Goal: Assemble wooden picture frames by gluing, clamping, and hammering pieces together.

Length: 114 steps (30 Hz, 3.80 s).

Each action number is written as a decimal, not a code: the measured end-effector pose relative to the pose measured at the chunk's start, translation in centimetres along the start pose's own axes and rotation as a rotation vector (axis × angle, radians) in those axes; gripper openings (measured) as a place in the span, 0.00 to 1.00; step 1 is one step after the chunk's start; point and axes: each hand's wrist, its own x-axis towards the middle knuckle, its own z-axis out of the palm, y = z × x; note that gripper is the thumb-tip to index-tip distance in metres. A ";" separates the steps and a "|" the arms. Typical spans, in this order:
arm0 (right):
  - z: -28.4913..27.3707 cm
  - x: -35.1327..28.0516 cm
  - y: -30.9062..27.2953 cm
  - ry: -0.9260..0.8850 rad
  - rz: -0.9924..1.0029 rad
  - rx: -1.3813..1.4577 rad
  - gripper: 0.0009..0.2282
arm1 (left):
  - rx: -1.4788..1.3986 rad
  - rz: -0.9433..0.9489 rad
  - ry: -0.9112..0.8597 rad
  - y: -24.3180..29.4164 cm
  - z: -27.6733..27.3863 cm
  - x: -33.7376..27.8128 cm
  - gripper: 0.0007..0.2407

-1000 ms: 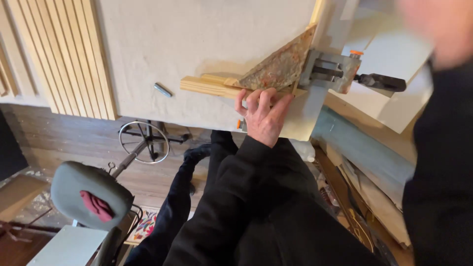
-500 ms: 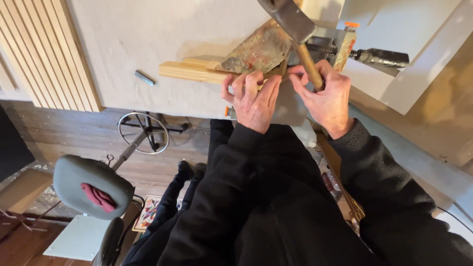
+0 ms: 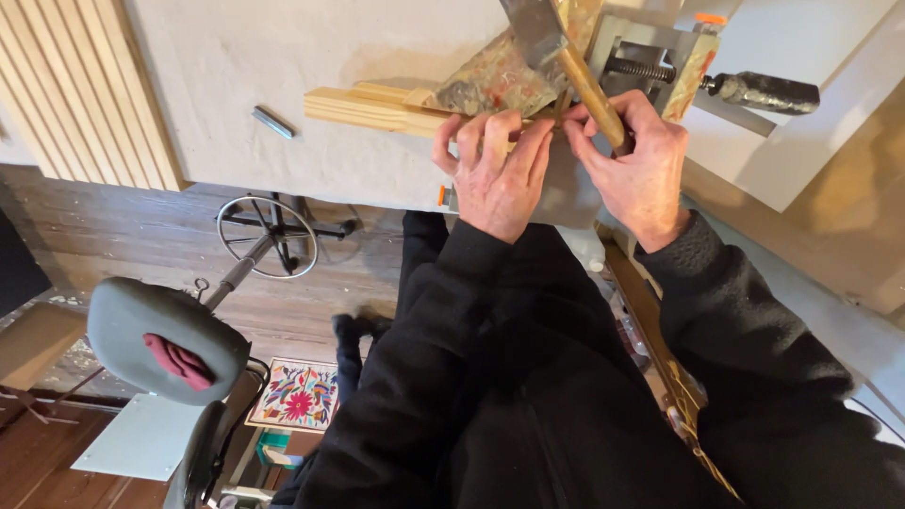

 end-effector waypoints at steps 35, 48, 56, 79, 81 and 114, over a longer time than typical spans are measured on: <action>-6.7 -15.2 -3.9 -0.067 0.292 -0.267 0.13 | -0.103 -0.001 0.120 0.1 0.4 0.5 0.07; -6.3 -13.3 -6.4 -0.162 0.281 -0.230 0.20 | -0.085 0.003 0.058 0.0 0.4 0.0 0.06; -6.0 -12.7 -6.3 -0.150 0.294 -0.263 0.19 | -0.095 0.016 0.059 -0.4 0.7 0.0 0.07; -8.2 -14.4 -7.4 -0.101 0.320 -0.228 0.20 | -0.069 0.077 0.005 -2.0 -0.3 0.2 0.23; -8.9 -14.5 -9.3 -0.107 0.363 -0.221 0.20 | -0.074 0.117 0.006 -1.9 -1.5 1.1 0.34; -5.3 -17.6 -4.7 -0.057 0.510 -0.347 0.10 | -0.025 0.070 -0.129 -3.0 -0.2 2.1 0.53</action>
